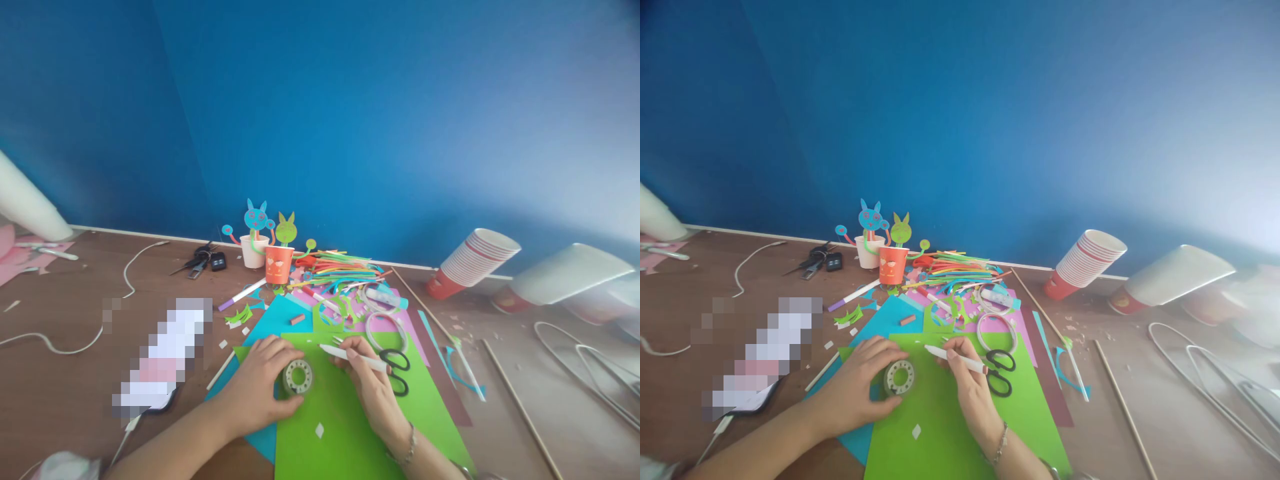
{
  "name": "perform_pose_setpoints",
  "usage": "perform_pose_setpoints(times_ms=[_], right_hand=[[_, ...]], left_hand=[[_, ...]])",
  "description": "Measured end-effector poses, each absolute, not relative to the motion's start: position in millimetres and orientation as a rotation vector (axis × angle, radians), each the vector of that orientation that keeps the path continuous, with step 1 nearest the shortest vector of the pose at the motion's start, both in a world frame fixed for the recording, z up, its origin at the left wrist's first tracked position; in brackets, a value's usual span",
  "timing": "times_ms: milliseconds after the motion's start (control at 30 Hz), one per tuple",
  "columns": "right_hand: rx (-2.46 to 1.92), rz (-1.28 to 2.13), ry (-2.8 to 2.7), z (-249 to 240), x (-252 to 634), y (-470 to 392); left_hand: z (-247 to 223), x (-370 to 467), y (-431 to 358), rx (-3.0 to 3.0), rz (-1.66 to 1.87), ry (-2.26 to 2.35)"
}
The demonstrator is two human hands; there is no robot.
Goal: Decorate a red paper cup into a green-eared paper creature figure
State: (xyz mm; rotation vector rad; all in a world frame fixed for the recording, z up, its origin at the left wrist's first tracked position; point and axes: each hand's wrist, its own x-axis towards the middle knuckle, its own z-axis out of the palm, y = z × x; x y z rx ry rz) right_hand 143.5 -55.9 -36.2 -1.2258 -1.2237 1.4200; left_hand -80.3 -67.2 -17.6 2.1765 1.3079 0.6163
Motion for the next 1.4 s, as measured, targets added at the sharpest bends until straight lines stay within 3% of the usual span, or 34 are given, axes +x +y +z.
perform_pose_setpoints(times_ms=[1400], right_hand=[[-1.256,1.361,-1.283,-25,137,-54]], left_hand=[[-17,-81,-71,2.165,0.581,1.383]])
